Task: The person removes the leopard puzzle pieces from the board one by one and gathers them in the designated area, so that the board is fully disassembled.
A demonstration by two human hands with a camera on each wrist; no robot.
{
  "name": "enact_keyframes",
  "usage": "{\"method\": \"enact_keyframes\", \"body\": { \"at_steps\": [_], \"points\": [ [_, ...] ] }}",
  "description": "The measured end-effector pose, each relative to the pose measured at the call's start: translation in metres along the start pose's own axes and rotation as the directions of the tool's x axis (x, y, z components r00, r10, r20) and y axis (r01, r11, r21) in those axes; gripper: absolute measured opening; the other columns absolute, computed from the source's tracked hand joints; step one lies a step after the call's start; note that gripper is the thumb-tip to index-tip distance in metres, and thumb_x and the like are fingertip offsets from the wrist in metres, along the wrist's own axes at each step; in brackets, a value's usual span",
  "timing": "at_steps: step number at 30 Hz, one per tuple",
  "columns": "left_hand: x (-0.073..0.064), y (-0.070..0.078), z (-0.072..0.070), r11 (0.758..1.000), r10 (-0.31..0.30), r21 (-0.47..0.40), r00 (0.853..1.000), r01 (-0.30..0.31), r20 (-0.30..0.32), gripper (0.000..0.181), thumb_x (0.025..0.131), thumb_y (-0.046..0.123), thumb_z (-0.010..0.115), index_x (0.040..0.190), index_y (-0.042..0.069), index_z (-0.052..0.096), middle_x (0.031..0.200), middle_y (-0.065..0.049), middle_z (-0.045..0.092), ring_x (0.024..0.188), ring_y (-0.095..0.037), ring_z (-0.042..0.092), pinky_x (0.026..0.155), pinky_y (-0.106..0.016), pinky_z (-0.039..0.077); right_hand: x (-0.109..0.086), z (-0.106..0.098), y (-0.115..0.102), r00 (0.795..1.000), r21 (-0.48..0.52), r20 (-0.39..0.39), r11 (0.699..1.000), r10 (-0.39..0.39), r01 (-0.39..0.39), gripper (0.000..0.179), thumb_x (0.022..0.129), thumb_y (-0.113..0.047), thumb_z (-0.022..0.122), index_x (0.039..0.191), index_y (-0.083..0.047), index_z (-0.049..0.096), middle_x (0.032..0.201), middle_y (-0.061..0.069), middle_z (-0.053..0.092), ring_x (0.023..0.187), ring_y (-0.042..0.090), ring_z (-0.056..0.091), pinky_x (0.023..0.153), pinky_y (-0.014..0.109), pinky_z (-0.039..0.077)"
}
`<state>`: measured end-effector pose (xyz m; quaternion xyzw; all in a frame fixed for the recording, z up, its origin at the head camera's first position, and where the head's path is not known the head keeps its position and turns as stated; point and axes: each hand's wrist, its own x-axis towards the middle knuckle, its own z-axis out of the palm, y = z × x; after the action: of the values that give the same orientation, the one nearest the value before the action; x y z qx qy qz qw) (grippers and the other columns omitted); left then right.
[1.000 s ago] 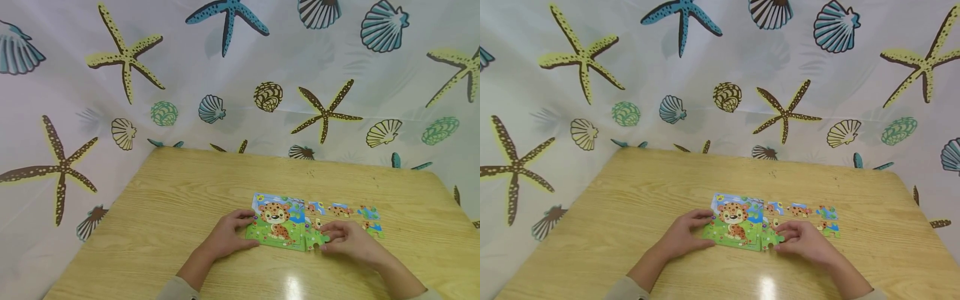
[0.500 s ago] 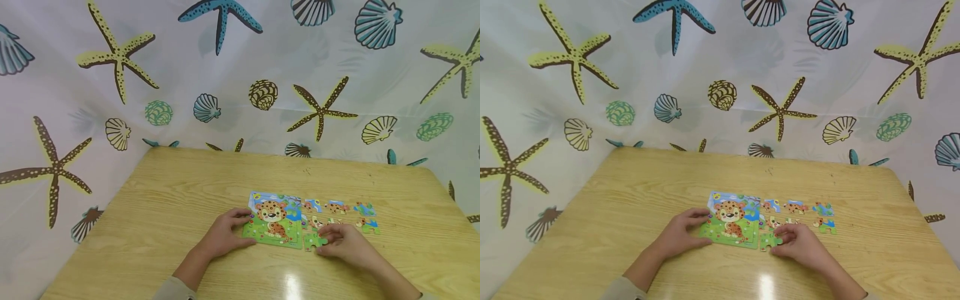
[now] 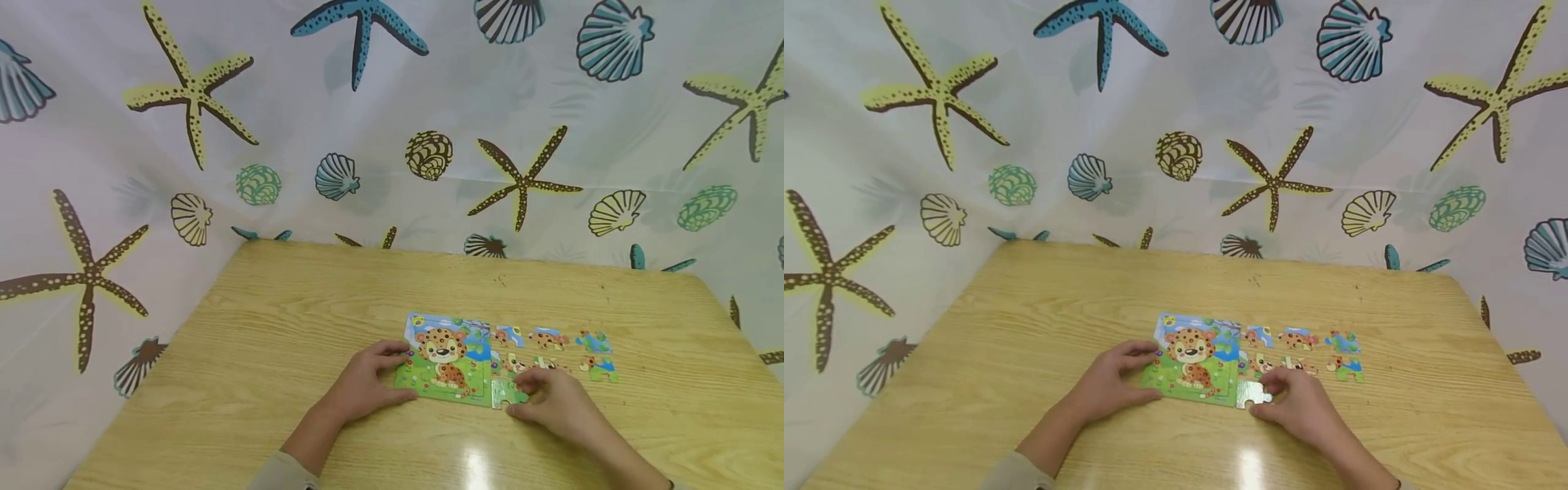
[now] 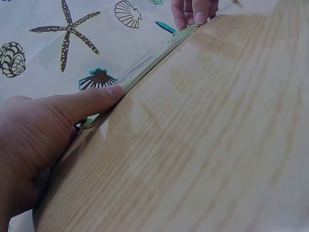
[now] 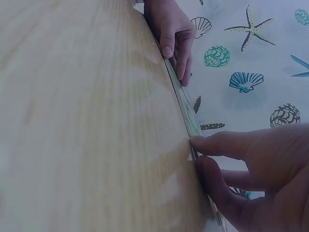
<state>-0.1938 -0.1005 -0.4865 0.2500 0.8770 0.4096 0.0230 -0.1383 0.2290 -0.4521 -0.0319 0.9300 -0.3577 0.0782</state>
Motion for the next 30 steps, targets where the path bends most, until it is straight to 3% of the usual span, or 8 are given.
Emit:
{"method": "enact_keyframes", "body": {
  "at_steps": [7,14,21,24,27,30],
  "points": [
    [-0.002,-0.001,0.002,0.999,-0.021,-0.026,1.000,0.021,0.014,0.067,0.074,0.034,0.089,0.127,0.001,0.066,0.139,-0.002,0.059,0.135,-0.028,0.052,0.115,-0.047,0.042,-0.004,-0.001,-0.001,0.999,0.008,0.021,0.999,0.041,-0.041,0.050,0.072,-0.032,0.090,0.113,-0.009,0.073,0.103,0.000,0.073,0.099,0.017,0.066,0.090,0.045,0.057],
    [0.000,-0.003,0.001,0.999,-0.012,-0.032,1.000,0.012,0.015,0.068,0.075,0.038,0.088,0.128,0.002,0.066,0.140,0.000,0.058,0.135,-0.026,0.051,0.114,-0.047,0.043,-0.004,-0.004,-0.003,0.999,0.030,0.032,0.999,0.041,-0.042,0.051,0.072,-0.029,0.090,0.115,-0.007,0.072,0.103,0.002,0.071,0.093,0.014,0.065,0.079,0.035,0.059],
    [0.001,-0.003,0.000,1.000,-0.010,-0.021,1.000,0.010,0.016,0.067,0.075,0.038,0.088,0.128,0.002,0.066,0.139,0.001,0.058,0.135,-0.026,0.052,0.114,-0.046,0.044,-0.002,-0.009,-0.001,0.997,0.088,0.068,0.995,0.042,-0.048,0.056,0.072,-0.033,0.090,0.118,-0.009,0.070,0.108,0.005,0.069,0.090,0.015,0.065,0.076,0.033,0.058],
    [0.001,-0.002,-0.001,1.000,-0.003,-0.017,1.000,0.004,0.012,0.067,0.075,0.037,0.088,0.128,0.002,0.066,0.139,0.000,0.058,0.135,-0.026,0.052,0.114,-0.047,0.043,0.001,-0.014,0.001,0.992,0.240,0.125,0.970,0.014,-0.044,0.058,0.076,-0.030,0.087,0.124,-0.005,0.066,0.119,0.013,0.066,0.095,0.021,0.068,0.077,0.030,0.059],
    [0.001,-0.001,-0.001,1.000,-0.002,-0.020,1.000,0.002,0.013,0.067,0.075,0.036,0.088,0.128,0.002,0.066,0.139,0.000,0.058,0.135,-0.027,0.052,0.114,-0.047,0.043,0.004,-0.019,0.005,0.979,0.414,0.200,0.909,-0.039,-0.049,0.060,0.082,-0.025,0.083,0.133,-0.001,0.060,0.126,0.021,0.059,0.101,0.027,0.070,0.078,0.030,0.061],
    [0.000,-0.001,-0.001,1.000,-0.007,-0.019,1.000,0.007,0.015,0.067,0.075,0.037,0.088,0.128,0.002,0.066,0.140,0.000,0.058,0.135,-0.026,0.051,0.114,-0.047,0.043,0.007,-0.021,0.008,0.965,0.485,0.244,0.874,-0.093,-0.039,0.061,0.086,-0.022,0.080,0.137,0.000,0.056,0.124,0.023,0.057,0.101,0.025,0.072,0.080,0.030,0.061]
  ]
}}
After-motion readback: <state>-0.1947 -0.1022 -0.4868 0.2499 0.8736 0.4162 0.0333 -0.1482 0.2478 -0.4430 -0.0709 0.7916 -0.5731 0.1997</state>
